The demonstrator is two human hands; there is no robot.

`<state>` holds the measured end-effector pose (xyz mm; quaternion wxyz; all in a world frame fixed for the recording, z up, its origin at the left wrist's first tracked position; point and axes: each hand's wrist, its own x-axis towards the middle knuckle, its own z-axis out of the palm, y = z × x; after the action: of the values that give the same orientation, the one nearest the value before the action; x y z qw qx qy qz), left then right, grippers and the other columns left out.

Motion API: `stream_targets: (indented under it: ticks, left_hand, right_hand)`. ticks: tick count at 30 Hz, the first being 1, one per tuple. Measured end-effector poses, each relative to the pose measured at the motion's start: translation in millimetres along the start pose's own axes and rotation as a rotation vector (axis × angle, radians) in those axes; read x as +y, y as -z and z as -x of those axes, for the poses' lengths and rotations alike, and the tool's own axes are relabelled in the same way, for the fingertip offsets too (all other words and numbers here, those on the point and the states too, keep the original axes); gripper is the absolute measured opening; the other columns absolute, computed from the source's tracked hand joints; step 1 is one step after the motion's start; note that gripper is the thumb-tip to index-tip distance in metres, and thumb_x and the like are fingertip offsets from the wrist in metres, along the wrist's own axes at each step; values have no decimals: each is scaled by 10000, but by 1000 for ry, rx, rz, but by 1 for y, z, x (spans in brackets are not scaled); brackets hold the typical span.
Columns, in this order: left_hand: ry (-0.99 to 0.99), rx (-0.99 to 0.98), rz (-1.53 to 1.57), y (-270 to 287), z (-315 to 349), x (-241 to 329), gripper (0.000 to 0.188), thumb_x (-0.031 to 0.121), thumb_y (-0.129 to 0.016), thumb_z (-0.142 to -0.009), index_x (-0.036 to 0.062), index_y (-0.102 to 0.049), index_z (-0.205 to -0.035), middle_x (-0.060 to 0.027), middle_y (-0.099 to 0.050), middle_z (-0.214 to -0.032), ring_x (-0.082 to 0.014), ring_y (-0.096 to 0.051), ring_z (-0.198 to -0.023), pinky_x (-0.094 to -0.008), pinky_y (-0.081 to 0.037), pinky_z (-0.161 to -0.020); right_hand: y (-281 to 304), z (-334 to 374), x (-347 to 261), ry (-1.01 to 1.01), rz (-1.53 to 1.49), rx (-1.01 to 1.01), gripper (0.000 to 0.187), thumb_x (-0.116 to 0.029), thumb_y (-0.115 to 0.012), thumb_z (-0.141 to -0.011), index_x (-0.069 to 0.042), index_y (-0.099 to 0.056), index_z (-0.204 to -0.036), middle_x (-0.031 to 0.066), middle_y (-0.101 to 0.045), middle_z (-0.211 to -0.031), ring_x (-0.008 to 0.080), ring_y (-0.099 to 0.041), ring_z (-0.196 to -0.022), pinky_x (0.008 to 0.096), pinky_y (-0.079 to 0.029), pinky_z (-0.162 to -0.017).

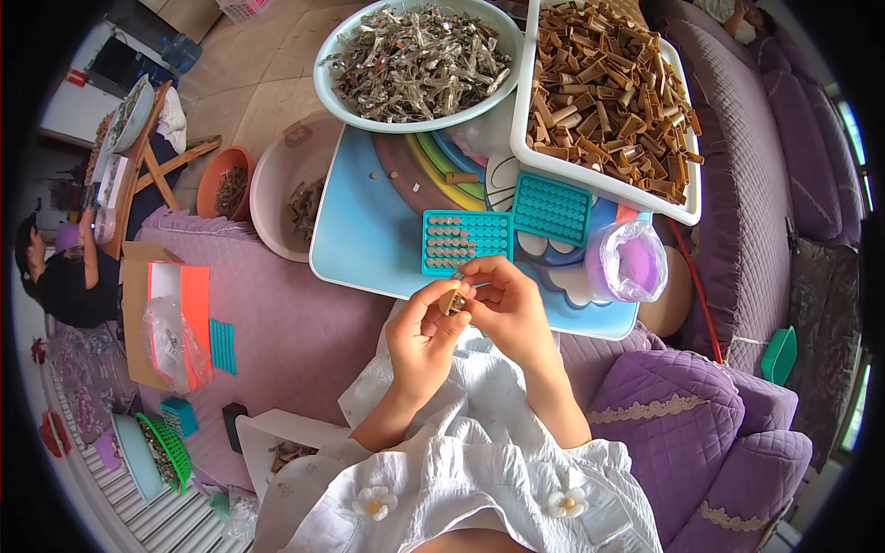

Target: The person assembles small plastic and metal components into a grid tray by hand.

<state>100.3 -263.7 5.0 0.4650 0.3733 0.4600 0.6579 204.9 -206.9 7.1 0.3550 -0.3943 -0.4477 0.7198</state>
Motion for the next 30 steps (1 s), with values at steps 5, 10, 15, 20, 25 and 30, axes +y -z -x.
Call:
stream_targets:
  ticks: [5,10,15,20,25,30]
  left_hand:
    - [55,88,-141,17,0,-15,287,7,-564,-781,-28,-490,-1056,-95,-582,-927,-127,-558,-867,-233,-448,-769]
    - [204,95,-107,37,-5,-37,313,37,-567,-787,-31,-481,-1080,-100,-583,-928,-133,-564,-854,-243,-451,-775]
    - [298,150,163,55,-20,-39,369,96,-559,-799,-6,-435,-1131,-115,-551,-962,-229,-582,-837,-342,-504,-743]
    - [295,158,303,70,-31,-37,378,100,-565,-795,4,-434,-1136,-119,-553,-956,-232,-585,-829,-338,-511,-727]
    - [394,94,407,74,-32,-30,385,101,-569,-790,7,-434,-1138,-125,-549,-954,-233,-590,-803,-346,-516,-712]
    - [408,85,402,78,-32,-29,387,108,-571,-789,-1,-433,-1134,-127,-548,-953,-234,-593,-793,-344,-519,-702]
  right_hand:
    - [-8,-15,31,-13,43,-65,235,-44,-610,-707,6,-514,-916,40,-565,-815,106,-550,-748,234,-449,-680]
    - [3,-29,56,-130,102,-225,210,-40,-584,-760,-15,-497,-949,11,-524,-859,68,-495,-798,210,-415,-732]
    - [22,-37,60,81,328,24,81,-26,-526,-802,8,-519,-876,8,-540,-816,71,-508,-741,197,-411,-657]
    - [35,-63,62,253,844,337,149,-34,-574,-705,-27,-548,-851,102,-583,-776,206,-557,-701,290,-443,-605]
    - [28,-69,64,419,1164,298,165,-67,-578,-694,-52,-548,-856,106,-571,-751,275,-535,-691,353,-435,-613]
    - [25,-73,63,377,1252,229,153,-46,-565,-700,-53,-536,-849,99,-568,-742,276,-531,-675,364,-429,-603]
